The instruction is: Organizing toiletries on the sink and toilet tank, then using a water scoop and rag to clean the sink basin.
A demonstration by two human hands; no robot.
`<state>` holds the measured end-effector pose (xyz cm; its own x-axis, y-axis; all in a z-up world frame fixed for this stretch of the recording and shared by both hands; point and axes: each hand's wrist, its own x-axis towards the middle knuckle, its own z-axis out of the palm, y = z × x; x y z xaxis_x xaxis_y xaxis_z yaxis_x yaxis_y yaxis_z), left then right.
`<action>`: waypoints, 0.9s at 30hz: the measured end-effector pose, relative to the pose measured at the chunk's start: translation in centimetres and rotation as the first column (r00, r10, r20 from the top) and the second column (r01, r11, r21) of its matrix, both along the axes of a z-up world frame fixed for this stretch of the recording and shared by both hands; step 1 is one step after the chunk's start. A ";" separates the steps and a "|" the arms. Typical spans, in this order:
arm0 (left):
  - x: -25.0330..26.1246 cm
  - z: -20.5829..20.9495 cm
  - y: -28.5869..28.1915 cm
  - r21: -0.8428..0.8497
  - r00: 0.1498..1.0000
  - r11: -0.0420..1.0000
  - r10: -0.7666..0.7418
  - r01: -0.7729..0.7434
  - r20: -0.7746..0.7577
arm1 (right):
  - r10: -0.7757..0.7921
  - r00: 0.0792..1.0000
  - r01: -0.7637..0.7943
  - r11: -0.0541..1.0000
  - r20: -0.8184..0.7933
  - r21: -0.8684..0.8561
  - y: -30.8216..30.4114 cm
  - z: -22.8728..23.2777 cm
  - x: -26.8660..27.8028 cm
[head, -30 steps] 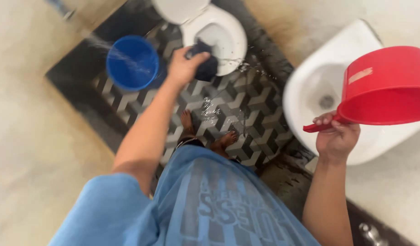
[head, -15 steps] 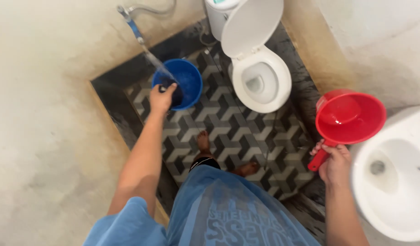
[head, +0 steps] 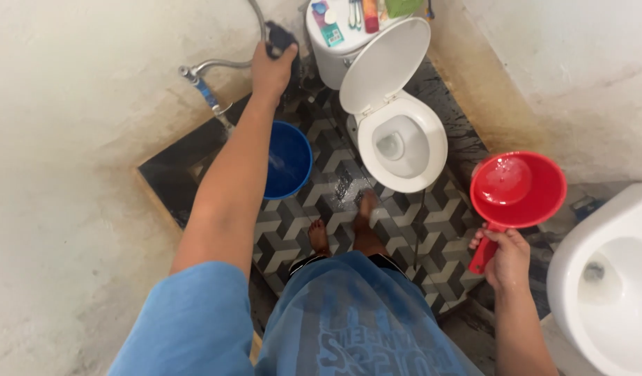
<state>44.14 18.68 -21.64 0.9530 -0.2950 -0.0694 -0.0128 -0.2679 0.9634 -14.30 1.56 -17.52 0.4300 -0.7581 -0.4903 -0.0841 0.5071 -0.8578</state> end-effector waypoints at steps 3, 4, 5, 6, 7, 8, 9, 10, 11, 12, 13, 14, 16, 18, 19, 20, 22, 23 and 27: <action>3.6 -1.3 -3.7 0.028 0.997 0.999 -0.017 0.015 0.078 | -0.027 0.998 0.029 0.999 -0.055 0.023 -1.7 -0.3 0.4; 4.8 -1.5 -5.1 0.063 0.990 0.998 -0.004 -0.005 0.139 | -0.033 0.998 0.035 0.999 -0.056 0.026 -2.5 -0.7 0.5; 5.6 -2.1 -6.0 0.100 0.981 0.994 0.011 -0.031 0.192 | -0.034 0.997 0.036 0.999 -0.065 0.033 -3.3 -0.9 0.4; 6.7 -3.0 -6.6 0.104 0.983 0.994 0.016 -0.036 0.183 | -0.028 0.997 0.031 0.999 -0.075 0.036 -4.2 -1.1 0.5; 8.1 -3.8 -7.2 0.149 0.974 0.986 0.039 -0.073 0.221 | -0.022 0.995 0.027 0.999 -0.096 0.045 -4.9 -1.3 0.8; 9.5 -4.5 -7.8 0.193 0.964 0.975 0.059 -0.112 0.260 | -0.016 0.993 0.022 0.998 -0.117 0.053 -5.7 -1.6 1.0; 10.2 -5.5 -7.5 0.199 0.966 0.973 0.061 -0.114 0.253 | -0.012 0.992 0.019 0.998 -0.125 0.059 -6.4 -1.7 1.3; 10.8 -6.5 -7.0 0.234 0.963 0.963 0.071 -0.134 0.260 | 0.005 0.991 0.005 0.997 -0.136 0.071 -7.1 -1.8 1.6; 11.8 -7.3 -6.9 0.263 0.959 0.952 0.080 -0.154 0.272 | 0.019 0.990 -0.009 0.997 -0.140 0.077 -7.9 -2.0 2.1; 12.0 -7.1 -6.4 0.264 0.959 0.952 0.081 -0.155 0.270 | 0.021 0.990 -0.010 0.997 -0.143 0.077 -8.7 -2.8 2.3; 12.2 -7.1 -6.0 0.309 0.974 0.941 0.076 -0.142 0.214 | 0.033 0.985 -0.018 0.996 -0.169 0.088 -9.6 -3.5 2.4; 12.3 -7.0 -5.4 0.352 0.985 0.927 0.073 -0.125 0.157 | 0.045 0.980 -0.026 0.995 -0.196 0.099 -10.4 -4.3 2.5; 12.0 -9.6 -3.8 0.383 0.993 0.918 0.084 -0.108 0.078 | 0.074 0.979 -0.053 0.992 -0.192 0.112 -11.7 -4.8 3.3; 10.5 -12.4 -1.3 0.414 0.993 0.904 0.117 -0.103 -0.008 | 0.124 0.973 -0.100 0.986 -0.194 0.130 -12.8 -4.8 3.8; 9.9 -13.6 -0.1 0.439 0.991 0.894 0.125 -0.091 -0.047 | 0.137 0.971 -0.108 0.983 -0.197 0.150 -13.3 -5.0 4.5; 9.3 -14.7 1.2 0.462 0.987 0.884 0.133 -0.078 -0.088 | 0.149 0.968 -0.116 0.979 -0.200 0.170 -13.6 -5.1 5.1; 7.3 -16.5 4.1 0.469 0.977 0.880 0.161 -0.079 -0.137 | 0.205 0.953 -0.169 0.971 -0.224 0.168 -14.5 -5.8 6.1; 5.9 -17.5 5.6 0.473 0.969 0.879 0.160 -0.053 -0.188 | 0.232 0.940 -0.194 0.967 -0.250 0.166 -14.7 -6.0 6.2; -0.9 -17.8 11.1 0.494 0.929 0.865 0.246 -0.083 -0.275 | 0.325 0.899 -0.267 0.938 -0.293 0.220 -15.2 -7.0 7.9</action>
